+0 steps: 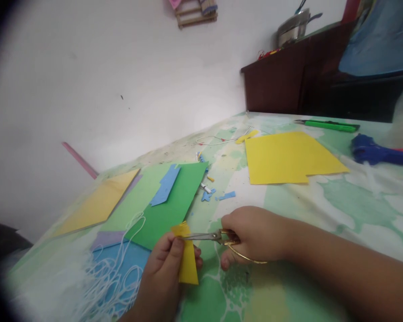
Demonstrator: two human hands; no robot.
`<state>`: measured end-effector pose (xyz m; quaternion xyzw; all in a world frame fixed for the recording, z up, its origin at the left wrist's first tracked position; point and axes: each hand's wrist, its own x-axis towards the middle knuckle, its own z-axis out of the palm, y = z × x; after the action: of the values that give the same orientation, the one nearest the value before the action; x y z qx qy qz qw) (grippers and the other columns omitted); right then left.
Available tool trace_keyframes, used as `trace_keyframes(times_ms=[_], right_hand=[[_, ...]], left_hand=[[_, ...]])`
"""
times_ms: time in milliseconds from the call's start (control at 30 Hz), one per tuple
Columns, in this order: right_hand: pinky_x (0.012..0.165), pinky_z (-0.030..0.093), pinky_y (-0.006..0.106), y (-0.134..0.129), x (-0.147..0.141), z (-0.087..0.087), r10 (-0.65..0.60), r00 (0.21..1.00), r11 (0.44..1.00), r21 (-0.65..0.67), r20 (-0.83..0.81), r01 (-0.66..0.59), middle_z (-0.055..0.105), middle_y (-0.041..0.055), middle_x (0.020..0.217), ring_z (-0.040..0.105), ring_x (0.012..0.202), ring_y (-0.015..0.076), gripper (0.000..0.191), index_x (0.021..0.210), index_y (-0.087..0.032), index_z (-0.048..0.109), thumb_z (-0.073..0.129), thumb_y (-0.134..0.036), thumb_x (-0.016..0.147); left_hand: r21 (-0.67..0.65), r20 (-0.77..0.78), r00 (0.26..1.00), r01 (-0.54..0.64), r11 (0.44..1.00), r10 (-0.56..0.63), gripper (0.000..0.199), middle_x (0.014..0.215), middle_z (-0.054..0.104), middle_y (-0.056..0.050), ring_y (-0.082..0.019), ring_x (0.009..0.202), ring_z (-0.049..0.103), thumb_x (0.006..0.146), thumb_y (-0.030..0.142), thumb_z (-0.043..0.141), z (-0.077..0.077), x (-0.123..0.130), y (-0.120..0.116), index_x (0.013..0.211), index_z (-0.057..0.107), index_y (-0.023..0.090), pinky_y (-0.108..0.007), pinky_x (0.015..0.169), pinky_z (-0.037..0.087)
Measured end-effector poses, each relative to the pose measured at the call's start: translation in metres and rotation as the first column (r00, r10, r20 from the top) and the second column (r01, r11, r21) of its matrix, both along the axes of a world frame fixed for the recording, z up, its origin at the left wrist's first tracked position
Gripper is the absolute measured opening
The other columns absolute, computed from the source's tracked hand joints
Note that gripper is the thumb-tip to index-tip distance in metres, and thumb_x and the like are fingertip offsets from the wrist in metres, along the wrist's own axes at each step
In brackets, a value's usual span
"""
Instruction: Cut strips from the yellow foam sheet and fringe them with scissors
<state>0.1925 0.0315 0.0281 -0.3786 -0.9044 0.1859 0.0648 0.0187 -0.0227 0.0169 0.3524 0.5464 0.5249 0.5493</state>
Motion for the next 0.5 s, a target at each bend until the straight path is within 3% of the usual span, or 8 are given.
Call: trace_keyframes(times_ms=[500], right_hand=[[0.043, 0.024, 0.021, -0.0009, -0.0052, -0.0022, 0.007, 1.0, 1.0, 0.002, -0.014, -0.007, 0.052, 0.0008, 0.059, 0.04, 0.049, 0.0124, 0.041, 0.063, -0.018, 0.046, 0.045, -0.058, 0.064]], left_hand=[[0.093, -0.087, 0.996, 0.009, 0.996, -0.001, 0.019, 0.053, 0.06, 0.001, -0.012, 0.047, 0.055, 0.07, 0.034, 0.049, 0.0013, -0.0017, -0.0042, 0.064, 0.05, 0.016, -0.02, 0.043, 0.041]])
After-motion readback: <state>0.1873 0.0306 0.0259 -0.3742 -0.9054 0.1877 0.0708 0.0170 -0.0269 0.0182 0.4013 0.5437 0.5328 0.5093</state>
